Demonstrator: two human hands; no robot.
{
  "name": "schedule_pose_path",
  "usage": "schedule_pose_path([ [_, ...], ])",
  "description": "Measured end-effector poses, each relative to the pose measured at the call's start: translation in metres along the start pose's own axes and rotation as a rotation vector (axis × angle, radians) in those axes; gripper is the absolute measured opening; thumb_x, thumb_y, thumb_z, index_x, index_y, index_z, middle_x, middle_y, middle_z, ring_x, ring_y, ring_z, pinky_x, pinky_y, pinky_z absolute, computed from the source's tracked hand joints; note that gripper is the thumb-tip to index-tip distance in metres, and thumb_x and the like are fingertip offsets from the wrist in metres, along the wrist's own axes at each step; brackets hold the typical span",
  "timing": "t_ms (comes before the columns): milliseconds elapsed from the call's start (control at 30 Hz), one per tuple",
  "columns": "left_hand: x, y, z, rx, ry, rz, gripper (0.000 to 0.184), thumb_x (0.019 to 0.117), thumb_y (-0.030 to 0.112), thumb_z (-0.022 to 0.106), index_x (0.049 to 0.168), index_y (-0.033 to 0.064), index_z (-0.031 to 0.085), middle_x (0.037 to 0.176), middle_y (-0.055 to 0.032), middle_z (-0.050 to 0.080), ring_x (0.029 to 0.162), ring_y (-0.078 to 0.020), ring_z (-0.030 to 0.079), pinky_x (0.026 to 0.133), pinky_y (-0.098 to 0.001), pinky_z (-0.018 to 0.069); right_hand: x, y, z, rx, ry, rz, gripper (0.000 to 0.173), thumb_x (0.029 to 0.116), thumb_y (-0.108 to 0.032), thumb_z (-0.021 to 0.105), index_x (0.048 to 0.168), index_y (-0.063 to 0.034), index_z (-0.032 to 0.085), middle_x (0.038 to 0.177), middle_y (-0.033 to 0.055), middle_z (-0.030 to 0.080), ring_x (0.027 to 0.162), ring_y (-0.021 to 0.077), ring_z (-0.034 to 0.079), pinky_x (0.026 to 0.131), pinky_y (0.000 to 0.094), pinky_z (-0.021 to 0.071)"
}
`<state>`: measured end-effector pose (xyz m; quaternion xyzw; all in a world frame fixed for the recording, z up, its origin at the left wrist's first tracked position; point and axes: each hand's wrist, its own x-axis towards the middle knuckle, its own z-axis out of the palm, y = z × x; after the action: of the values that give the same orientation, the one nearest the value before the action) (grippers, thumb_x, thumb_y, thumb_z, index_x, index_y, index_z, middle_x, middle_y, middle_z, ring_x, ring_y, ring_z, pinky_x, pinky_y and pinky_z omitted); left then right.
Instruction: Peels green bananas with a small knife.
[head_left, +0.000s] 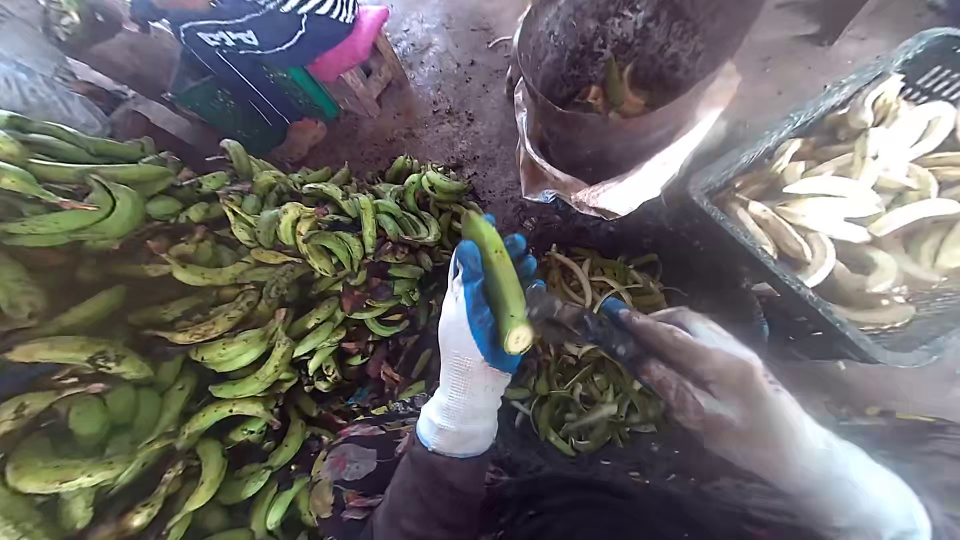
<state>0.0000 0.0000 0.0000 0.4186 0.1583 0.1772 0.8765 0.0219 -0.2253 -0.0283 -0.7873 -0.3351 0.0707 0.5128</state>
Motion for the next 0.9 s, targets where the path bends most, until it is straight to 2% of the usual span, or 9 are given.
schedule_pose_path([
  [100, 0.002, -0.007, 0.012, 0.124, -0.092, 0.021, 0.043, 0.1100, 0.047, 0.032, 0.144, 0.0253, 0.045, 0.121, 0.0009, 0.068, 0.091, -0.0092, 0.070, 0.073, -0.0247, 0.0596, 0.022, 0.002, -0.009, -0.245, 0.115, -0.178, 0.036, 0.0982, -0.034, 0.057, 0.130, -0.0292, 0.072, 0.107, 0.0036, 0.070, 0.101, 0.0168, 0.065, 0.088, 0.0422, 0.0521],
  [200, -0.014, -0.041, 0.007, 0.053, -0.072, -0.101, 0.041, 0.1108, 0.032, 0.031, 0.143, 0.0141, 0.049, 0.115, -0.0078, 0.068, 0.097, -0.0172, 0.069, 0.081, -0.0348, 0.0608, 0.042, 0.035, 0.003, -0.431, 0.311, -0.212, 0.034, 0.0984, -0.032, 0.061, 0.130, -0.0259, 0.072, 0.109, 0.0154, 0.069, 0.100, 0.0319, 0.065, 0.083, 0.0555, 0.0478],
  [233, -0.020, -0.046, 0.007, 0.026, -0.016, -0.188, 0.038, 0.1107, 0.031, 0.031, 0.136, 0.0093, 0.050, 0.106, -0.0111, 0.067, 0.090, -0.0204, 0.070, 0.077, -0.0375, 0.0618, 0.049, 0.043, 0.004, -0.486, 0.336, -0.191, 0.035, 0.0984, -0.032, 0.060, 0.131, -0.0256, 0.072, 0.109, 0.0183, 0.069, 0.099, 0.0359, 0.065, 0.082, 0.0578, 0.0477],
  [333, -0.030, -0.044, -0.007, 0.059, 0.015, -0.276, 0.040, 0.1101, 0.032, 0.036, 0.142, 0.0105, 0.048, 0.104, -0.0132, 0.067, 0.083, -0.0239, 0.072, 0.070, -0.0396, 0.0642, 0.054, 0.046, -0.003, -0.500, 0.277, -0.022, 0.040, 0.0996, -0.034, 0.055, 0.137, -0.0277, 0.068, 0.111, 0.0208, 0.068, 0.099, 0.0407, 0.065, 0.078, 0.0605, 0.0468],
  [533, 0.004, -0.009, 0.007, 0.274, 0.112, 0.315, 0.046, 0.1088, 0.041, 0.037, 0.148, 0.0181, 0.031, 0.126, -0.0056, 0.064, 0.105, -0.0198, 0.069, 0.086, -0.0386, 0.0611, 0.025, 0.020, -0.001, -0.132, 0.083, -0.149, 0.035, 0.0973, -0.037, 0.058, 0.129, -0.0306, 0.073, 0.112, 0.0036, 0.070, 0.106, 0.0174, 0.063, 0.091, 0.0447, 0.0487],
  [633, -0.011, -0.025, -0.007, 0.340, -0.087, 0.010, 0.048, 0.1083, 0.038, 0.042, 0.152, 0.0183, 0.039, 0.118, -0.0071, 0.067, 0.097, -0.0160, 0.069, 0.082, -0.0342, 0.0606, 0.044, 0.039, 0.003, -0.244, 0.229, -0.129, 0.038, 0.0982, -0.034, 0.059, 0.132, -0.0220, 0.072, 0.112, 0.0148, 0.068, 0.102, 0.0306, 0.063, 0.083, 0.0540, 0.0483],
  [733, -0.024, -0.033, -0.009, 0.173, -0.299, -0.394, 0.046, 0.1056, 0.027, 0.039, 0.149, 0.0098, 0.042, 0.115, -0.0201, 0.068, 0.092, -0.0306, 0.072, 0.075, -0.0444, 0.0632, 0.062, 0.058, -0.020, -0.437, 0.233, 0.036, 0.042, 0.0997, -0.037, 0.055, 0.138, -0.0255, 0.068, 0.111, 0.0202, 0.067, 0.100, 0.0398, 0.064, 0.078, 0.0607, 0.0459],
  [800, -0.018, -0.029, -0.008, 0.038, -0.212, -0.309, 0.041, 0.1074, 0.028, 0.035, 0.142, 0.0099, 0.047, 0.115, -0.0173, 0.068, 0.095, -0.0288, 0.071, 0.076, -0.0415, 0.0622, 0.057, 0.053, -0.022, -0.398, 0.192, 0.099, 0.043, 0.0997, -0.039, 0.054, 0.139, -0.0260, 0.067, 0.111, 0.0175, 0.067, 0.100, 0.0364, 0.064, 0.079, 0.0597, 0.0475],
  [900, 0.007, -0.019, -0.001, -0.202, 0.046, 0.073, 0.039, 0.1110, 0.039, 0.030, 0.135, 0.0166, 0.051, 0.125, -0.0085, 0.067, 0.112, -0.0238, 0.068, 0.094, -0.0420, 0.0575, 0.035, 0.034, 0.000, -0.240, 0.201, -0.023, 0.041, 0.0984, -0.038, 0.057, 0.135, -0.0234, 0.069, 0.115, 0.0115, 0.068, 0.105, 0.0272, 0.063, 0.086, 0.0535, 0.0490],
])
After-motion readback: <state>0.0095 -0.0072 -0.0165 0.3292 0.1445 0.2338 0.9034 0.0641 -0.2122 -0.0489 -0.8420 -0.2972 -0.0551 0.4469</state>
